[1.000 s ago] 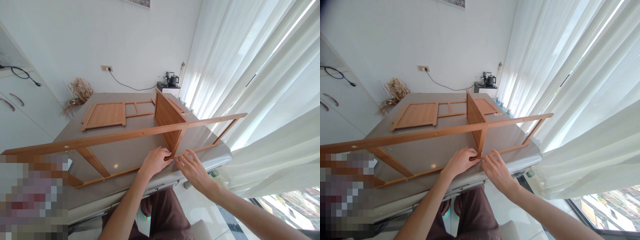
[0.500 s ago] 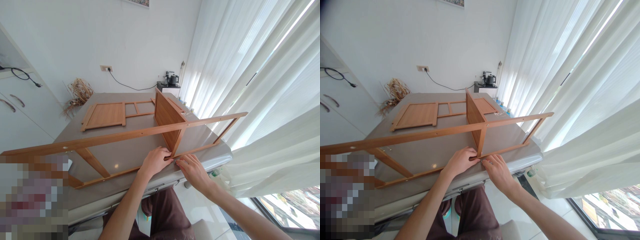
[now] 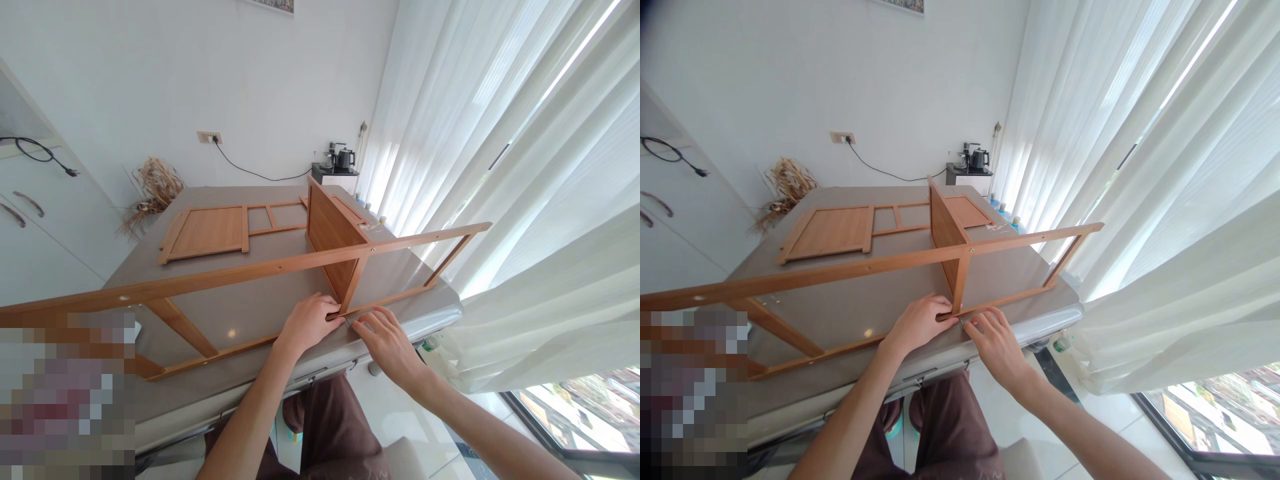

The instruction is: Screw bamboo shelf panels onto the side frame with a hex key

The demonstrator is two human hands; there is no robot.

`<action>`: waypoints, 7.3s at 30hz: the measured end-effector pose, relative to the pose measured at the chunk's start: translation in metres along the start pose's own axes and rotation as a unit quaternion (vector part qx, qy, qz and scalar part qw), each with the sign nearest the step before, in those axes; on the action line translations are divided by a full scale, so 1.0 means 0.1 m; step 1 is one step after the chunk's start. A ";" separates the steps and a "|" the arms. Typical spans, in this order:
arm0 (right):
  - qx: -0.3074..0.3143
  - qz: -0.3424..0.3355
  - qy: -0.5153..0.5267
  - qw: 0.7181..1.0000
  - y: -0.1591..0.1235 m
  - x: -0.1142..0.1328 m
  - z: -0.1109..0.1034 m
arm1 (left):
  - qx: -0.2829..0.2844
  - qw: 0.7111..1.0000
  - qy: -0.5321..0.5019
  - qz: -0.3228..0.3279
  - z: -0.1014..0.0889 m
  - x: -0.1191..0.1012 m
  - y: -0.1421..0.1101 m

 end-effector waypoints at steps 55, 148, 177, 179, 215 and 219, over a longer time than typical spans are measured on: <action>0.015 -0.007 -0.014 1.000 -0.03 0.01 0.02 | -0.005 1.000 0.003 0.003 0.00 0.00 0.00; -0.129 0.362 0.321 0.866 -0.31 -0.36 0.26 | -0.003 1.000 -0.020 -0.020 -0.05 -0.03 0.00; -0.148 0.276 0.218 0.924 -0.26 -0.12 0.32 | -0.012 0.999 -0.031 -0.007 -0.01 0.02 -0.01; -0.142 0.280 0.217 0.924 -0.26 -0.12 0.33 | -0.012 0.999 -0.031 -0.007 -0.01 0.02 -0.01; -0.131 0.209 0.143 0.958 -0.14 0.02 0.22 | -0.012 0.999 -0.037 -0.010 -0.01 0.01 0.00; -0.136 0.215 0.146 0.956 -0.14 0.01 0.22 | -0.010 0.999 -0.037 -0.012 -0.02 0.01 0.00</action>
Point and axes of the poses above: each hand's wrist, its own y-axis towards the middle knuckle, its own z-axis out of the palm, x = y × z, the point moved 9 cm from there along y, towards the middle knuckle, and after that the axes turned 4 degrees about -x, right-handed, at the moved point
